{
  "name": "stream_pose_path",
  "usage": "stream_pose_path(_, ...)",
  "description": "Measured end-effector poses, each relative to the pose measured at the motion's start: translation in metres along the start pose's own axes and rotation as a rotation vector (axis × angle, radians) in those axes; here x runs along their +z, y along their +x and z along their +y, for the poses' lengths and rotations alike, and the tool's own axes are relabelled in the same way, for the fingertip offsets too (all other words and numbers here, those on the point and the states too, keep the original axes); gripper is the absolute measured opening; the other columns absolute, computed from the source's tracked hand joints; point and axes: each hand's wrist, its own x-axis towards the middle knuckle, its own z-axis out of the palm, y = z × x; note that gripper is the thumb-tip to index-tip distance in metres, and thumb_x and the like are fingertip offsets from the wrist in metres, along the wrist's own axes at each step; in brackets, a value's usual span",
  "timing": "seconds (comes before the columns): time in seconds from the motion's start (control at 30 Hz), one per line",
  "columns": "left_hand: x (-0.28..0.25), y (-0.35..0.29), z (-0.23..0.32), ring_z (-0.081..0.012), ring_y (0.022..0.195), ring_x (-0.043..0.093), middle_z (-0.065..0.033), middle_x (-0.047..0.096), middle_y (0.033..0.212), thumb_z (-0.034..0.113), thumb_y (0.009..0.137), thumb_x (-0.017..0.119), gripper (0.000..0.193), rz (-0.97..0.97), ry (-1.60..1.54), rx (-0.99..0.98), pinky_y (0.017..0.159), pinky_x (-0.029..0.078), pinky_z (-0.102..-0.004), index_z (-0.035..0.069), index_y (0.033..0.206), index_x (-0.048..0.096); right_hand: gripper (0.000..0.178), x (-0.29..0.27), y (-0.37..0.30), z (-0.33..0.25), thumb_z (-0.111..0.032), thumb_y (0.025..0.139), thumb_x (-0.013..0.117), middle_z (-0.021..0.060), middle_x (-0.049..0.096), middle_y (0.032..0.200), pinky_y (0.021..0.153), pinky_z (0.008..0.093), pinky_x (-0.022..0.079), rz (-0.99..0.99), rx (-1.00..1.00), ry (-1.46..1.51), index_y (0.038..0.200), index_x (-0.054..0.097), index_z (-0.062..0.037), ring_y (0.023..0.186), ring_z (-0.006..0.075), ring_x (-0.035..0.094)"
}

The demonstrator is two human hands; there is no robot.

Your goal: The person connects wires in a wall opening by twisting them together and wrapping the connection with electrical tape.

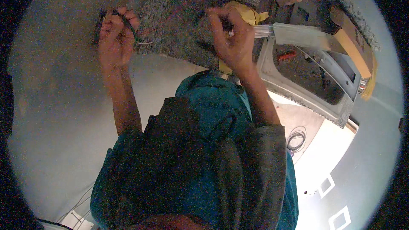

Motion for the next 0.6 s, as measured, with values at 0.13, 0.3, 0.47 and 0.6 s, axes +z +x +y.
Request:
stream_pose_path(0.13, -0.009, 0.009, -0.004, -0.0247, 0.098, 0.066, -0.0118, 0.068, 0.103, 0.003, 0.096, 0.064, 0.009, 0.021, -0.228, -0.058, 0.085, 0.056, -0.0429, 0.007, 0.104, 0.064, 0.028, 0.018, -0.046, 0.068, -0.025, 0.093, 0.075, 0.0094, 0.074, 0.098, 0.084, 0.0308, 0.054, -0.047, 0.507, 0.267, 0.108, 0.071, -0.0027, 0.091, 0.0154, 0.068)
stream_pose_path(0.3, 0.025, -0.013, 0.001, -0.0237, 0.086, 0.070, -0.0075, 0.068, 0.099, -0.006, 0.085, 0.074, 0.032, 0.101, 0.235, 0.133, 0.072, 0.056, -0.0413, 0.010, 0.097, 0.049, 0.039, 0.049, -0.046, 0.100, -0.029, 0.089, 0.079, 0.0083, 0.072, 0.107, 0.090, 0.0305, 0.052, -0.111, 0.597, 0.332, 0.116, 0.068, -0.0027, 0.098, 0.0160, 0.066)
stream_pose_path(0.47, 0.076, -0.067, 0.001, -0.0229, 0.083, 0.072, -0.0080, 0.072, 0.098, -0.002, 0.084, 0.078, 0.027, 0.220, 1.250, 0.435, 0.072, 0.057, -0.0355, 0.009, 0.100, 0.059, 0.043, 0.062, -0.044, 0.115, -0.027, 0.086, 0.082, 0.0078, 0.071, 0.109, 0.092, 0.0318, 0.051, -0.094, 0.549, 0.424, 0.118, 0.067, -0.0024, 0.101, 0.0183, 0.066)
stream_pose_path(0.6, 0.073, -0.119, -0.021, -0.0217, 0.088, 0.074, -0.0101, 0.076, 0.098, 0.000, 0.084, 0.079, 0.020, 0.283, 1.562, 0.446, 0.079, 0.059, -0.0311, 0.008, 0.101, 0.071, 0.040, 0.054, -0.031, 0.103, -0.021, 0.085, 0.082, 0.0098, 0.070, 0.113, 0.093, 0.0341, 0.051, -0.163, 0.518, 0.284, 0.117, 0.068, -0.0028, 0.105, 0.0202, 0.065)
